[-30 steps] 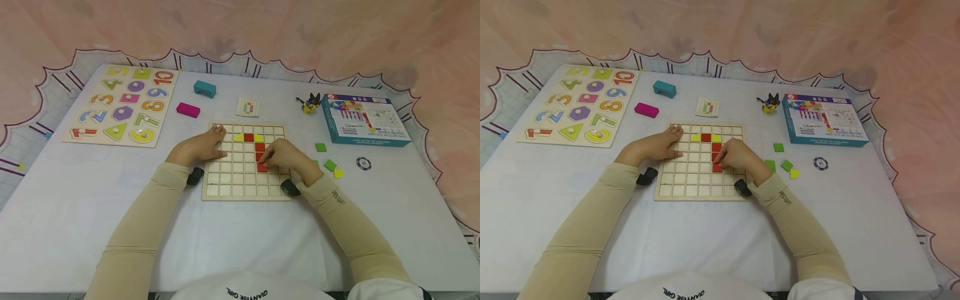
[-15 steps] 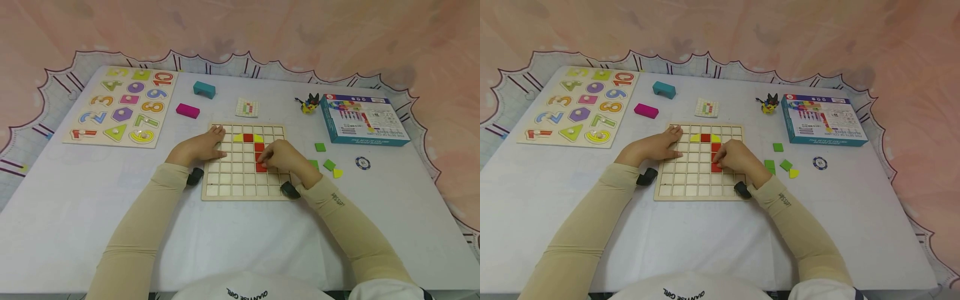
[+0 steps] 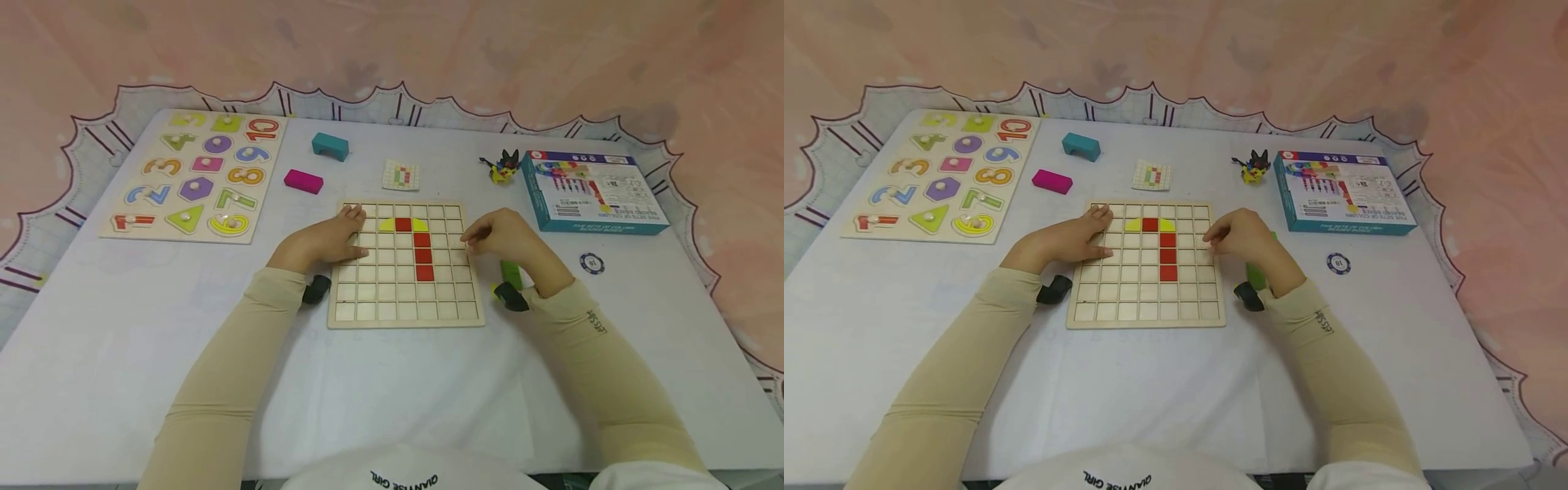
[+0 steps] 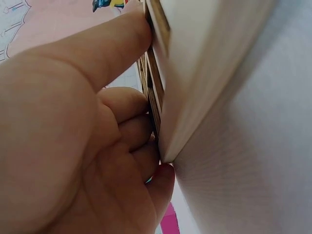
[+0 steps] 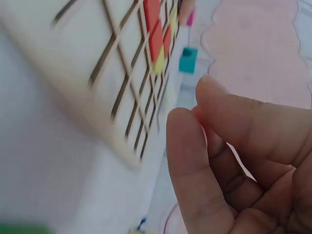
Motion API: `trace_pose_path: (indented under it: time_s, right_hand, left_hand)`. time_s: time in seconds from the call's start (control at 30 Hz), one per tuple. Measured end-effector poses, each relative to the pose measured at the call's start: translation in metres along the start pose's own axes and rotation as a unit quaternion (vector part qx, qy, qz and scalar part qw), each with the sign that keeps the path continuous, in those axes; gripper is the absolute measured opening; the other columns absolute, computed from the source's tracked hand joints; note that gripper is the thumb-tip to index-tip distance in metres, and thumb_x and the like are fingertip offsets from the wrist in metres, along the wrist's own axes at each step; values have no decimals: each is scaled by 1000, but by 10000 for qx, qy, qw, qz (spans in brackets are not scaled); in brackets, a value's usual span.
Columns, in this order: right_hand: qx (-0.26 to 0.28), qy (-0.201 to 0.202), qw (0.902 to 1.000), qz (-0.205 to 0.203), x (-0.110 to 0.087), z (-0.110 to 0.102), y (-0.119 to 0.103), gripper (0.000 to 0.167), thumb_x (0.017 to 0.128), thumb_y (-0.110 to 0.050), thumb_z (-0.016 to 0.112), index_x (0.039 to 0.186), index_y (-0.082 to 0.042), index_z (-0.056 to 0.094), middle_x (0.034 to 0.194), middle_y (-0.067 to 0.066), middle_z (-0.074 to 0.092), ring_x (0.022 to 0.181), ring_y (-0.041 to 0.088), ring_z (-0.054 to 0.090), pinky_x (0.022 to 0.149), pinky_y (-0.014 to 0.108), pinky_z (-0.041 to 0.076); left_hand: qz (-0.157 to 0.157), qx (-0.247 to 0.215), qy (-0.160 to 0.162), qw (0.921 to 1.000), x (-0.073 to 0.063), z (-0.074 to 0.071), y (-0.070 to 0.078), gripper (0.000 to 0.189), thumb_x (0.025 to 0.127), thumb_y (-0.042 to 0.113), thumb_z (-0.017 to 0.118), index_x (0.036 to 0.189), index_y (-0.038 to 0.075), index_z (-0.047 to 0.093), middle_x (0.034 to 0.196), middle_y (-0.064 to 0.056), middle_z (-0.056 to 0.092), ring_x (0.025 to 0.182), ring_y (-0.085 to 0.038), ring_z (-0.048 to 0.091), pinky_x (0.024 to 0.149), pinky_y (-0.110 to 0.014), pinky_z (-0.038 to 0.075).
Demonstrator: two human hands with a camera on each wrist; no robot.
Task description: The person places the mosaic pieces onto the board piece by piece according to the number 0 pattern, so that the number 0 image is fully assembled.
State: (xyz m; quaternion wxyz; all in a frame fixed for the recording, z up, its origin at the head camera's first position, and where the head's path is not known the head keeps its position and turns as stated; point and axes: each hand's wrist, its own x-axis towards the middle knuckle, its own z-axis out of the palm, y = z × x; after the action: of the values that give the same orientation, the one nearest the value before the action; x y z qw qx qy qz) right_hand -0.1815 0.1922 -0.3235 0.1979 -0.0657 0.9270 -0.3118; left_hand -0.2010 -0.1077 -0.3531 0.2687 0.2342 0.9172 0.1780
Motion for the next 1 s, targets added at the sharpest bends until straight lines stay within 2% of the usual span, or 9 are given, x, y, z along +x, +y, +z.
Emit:
trace_pose_path:
  time_s: [0.23, 0.47, 0.73, 1.0]
  right_hand:
    - [107, 74, 9989, 449, -19, -23, 25, 25, 84, -9, 66, 107, -1, 67, 105, 15, 66, 92, 23, 56, 81, 34, 46]
    - [-23, 70, 9960, 895, -36, -38, 53, 28, 86, -11, 62, 112, -1, 65, 113, 18, 63, 99, 27, 51, 86, 40, 43]
    - [55, -93, 9953, 960, -49, -44, 78, 33, 85, -15, 63, 114, 0, 63, 114, 18, 62, 108, 31, 46, 97, 55, 34]
    - [-139, -183, 9929, 1164, -58, -43, 97, 33, 85, -13, 60, 115, 1, 62, 118, 21, 59, 110, 34, 47, 96, 55, 36]
  left_hand:
    - [2, 50, 34, 10000, 1, 0, -1, 79, 93, 31, 54, 146, -2, 7, 154, -16, -1, 142, -30, -7, 115, -44, 5]
    - [1, 73, 12, 10000, 1, 1, 0, 79, 93, 30, 54, 146, -3, 7, 154, -17, -1, 142, -31, -7, 115, -44, 5]
    - [14, 44, -4, 10000, -2, -2, 3, 79, 93, 30, 54, 146, -4, 7, 154, -18, -1, 142, -32, -7, 115, -44, 4]
    - [6, 28, -3, 10000, -2, -2, 4, 79, 92, 29, 55, 145, -5, 7, 154, -19, -2, 142, -32, -7, 115, -45, 4]
